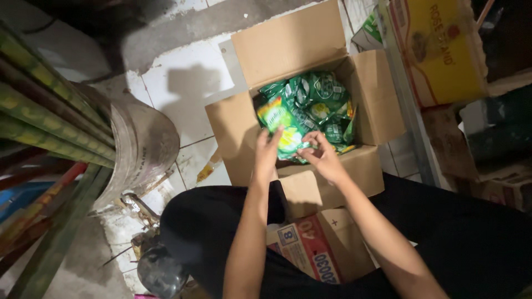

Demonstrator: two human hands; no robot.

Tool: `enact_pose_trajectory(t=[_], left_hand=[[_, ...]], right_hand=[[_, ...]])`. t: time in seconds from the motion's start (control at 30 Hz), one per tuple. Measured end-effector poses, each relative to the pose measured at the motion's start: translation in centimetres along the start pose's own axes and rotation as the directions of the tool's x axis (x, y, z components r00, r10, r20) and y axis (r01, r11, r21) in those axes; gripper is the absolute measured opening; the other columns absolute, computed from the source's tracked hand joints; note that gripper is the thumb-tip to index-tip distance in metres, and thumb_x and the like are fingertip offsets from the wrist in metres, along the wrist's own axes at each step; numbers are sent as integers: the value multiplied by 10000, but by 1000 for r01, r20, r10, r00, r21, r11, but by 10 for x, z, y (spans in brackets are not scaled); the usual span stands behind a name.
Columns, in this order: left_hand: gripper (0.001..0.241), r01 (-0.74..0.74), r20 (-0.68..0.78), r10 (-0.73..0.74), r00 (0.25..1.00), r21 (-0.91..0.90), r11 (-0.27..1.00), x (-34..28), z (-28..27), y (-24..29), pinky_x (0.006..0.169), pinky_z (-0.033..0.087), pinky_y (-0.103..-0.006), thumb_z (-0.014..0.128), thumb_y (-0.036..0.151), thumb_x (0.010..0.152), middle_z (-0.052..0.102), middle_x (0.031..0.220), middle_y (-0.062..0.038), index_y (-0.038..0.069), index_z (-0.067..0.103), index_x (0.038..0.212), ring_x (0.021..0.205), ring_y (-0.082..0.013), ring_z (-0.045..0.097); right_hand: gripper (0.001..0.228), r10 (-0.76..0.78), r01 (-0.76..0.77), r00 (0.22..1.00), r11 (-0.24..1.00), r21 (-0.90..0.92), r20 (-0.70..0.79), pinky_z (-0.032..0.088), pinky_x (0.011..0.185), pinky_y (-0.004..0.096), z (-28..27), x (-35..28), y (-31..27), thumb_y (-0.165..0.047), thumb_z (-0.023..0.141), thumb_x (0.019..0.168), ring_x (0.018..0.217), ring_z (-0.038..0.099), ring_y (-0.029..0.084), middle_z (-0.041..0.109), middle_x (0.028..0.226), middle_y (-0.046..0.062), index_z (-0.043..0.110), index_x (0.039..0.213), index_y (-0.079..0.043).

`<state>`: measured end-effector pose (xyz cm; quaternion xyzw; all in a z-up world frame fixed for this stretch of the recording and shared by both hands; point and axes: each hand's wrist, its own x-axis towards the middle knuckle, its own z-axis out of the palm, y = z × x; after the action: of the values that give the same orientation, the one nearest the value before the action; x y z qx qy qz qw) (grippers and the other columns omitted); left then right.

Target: The person takes pouches of dish detergent from a box and arranges them on a wooden shelf, handling the pouches individually.

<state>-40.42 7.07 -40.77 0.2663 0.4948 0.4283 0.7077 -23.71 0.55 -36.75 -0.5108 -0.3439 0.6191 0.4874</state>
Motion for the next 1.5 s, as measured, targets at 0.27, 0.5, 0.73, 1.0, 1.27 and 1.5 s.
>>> enact_pose_trajectory(t=[0.27,0.5,0.73,1.0,1.27,1.5], left_hand=[[639,-193,-293,175,940,-33,981,-16,2,63,871,568,-335,719,166,929,654,1232,-142,40,410,1474,1057,-188,664],[534,-254,-300,232,925,-34,967,-7,-7,60,903,549,-336,715,146,957,647,1245,-143,8,492,1421,1094,-194,637],[410,-189,-277,170,946,-44,981,-2,-8,41,835,543,-331,710,146,955,667,1160,-99,19,546,1309,993,-157,639],[343,-265,-260,268,928,47,963,-10,7,32,846,534,-313,718,130,967,684,1132,-89,-2,598,1260,982,-151,638],[428,-263,-199,274,941,78,962,-47,40,32,885,523,-336,672,168,979,660,1191,-115,27,517,1351,1048,-187,629],[527,-112,141,107,984,25,993,-108,77,21,1035,430,-319,678,213,963,596,1348,-36,110,468,1434,1232,-151,548]], right_hand=[[339,-383,299,923,637,-711,45,549,1012,396,10,91,46,25,674,980,1227,654,294,657,1299,122,583,1288,-80],[719,-93,364,929,42,-931,359,504,879,546,23,136,63,21,746,618,1105,559,512,565,1401,200,630,1322,-76],[195,-292,9,947,431,-902,-131,530,856,436,-67,122,154,-87,809,797,1035,630,372,609,1129,218,631,832,-16],[289,4,-194,955,764,-615,-296,574,880,302,-101,60,144,-79,797,831,955,722,195,745,1033,117,705,1102,-44],[420,36,27,980,949,313,-194,519,977,328,-78,-40,19,35,733,922,1123,639,179,654,1192,87,586,1311,-25],[518,-64,71,997,878,473,-30,511,1013,333,-65,-143,-86,-2,660,868,1215,626,170,657,1307,63,553,1369,-79]])
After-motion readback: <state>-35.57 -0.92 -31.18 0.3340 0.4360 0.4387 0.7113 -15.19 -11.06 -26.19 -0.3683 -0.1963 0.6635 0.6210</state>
